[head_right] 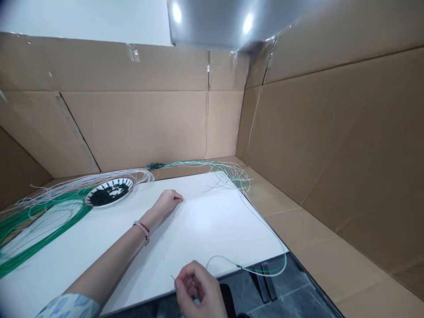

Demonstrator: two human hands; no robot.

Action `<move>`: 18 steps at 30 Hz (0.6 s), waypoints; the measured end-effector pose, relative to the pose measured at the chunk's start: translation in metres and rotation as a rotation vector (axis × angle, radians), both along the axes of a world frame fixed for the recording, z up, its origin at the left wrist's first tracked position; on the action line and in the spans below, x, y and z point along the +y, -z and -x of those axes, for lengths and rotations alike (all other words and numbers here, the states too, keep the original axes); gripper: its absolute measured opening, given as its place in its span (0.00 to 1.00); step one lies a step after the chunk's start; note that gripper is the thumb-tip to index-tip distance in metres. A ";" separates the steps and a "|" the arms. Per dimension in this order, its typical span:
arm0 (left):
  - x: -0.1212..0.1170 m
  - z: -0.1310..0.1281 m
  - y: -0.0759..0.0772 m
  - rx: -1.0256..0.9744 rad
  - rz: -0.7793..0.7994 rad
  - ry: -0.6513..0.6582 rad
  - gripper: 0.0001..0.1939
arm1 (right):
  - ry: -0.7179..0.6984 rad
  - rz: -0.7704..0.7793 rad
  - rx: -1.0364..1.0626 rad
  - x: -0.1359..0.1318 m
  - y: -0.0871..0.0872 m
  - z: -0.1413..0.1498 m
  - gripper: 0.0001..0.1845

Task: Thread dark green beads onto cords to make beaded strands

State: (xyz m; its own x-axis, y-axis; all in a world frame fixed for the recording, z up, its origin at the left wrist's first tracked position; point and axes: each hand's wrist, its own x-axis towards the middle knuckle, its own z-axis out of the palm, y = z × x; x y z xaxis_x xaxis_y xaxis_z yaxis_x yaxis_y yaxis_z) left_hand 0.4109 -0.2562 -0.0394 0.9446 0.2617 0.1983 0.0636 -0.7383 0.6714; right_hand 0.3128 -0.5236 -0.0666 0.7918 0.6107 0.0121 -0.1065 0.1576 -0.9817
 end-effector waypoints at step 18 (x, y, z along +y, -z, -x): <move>-0.078 0.227 -0.048 -0.178 1.445 -0.186 0.20 | -0.108 -0.117 -0.041 0.062 -0.081 0.048 0.19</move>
State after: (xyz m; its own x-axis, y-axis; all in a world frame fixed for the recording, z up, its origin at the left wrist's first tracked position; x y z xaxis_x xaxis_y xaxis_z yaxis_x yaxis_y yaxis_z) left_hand 0.1836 -0.3344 0.0090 0.8673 0.4420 -0.2290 -0.0800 0.5778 0.8122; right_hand 0.2652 -0.4614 0.0143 0.7187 0.6850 0.1190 -0.0890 0.2604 -0.9614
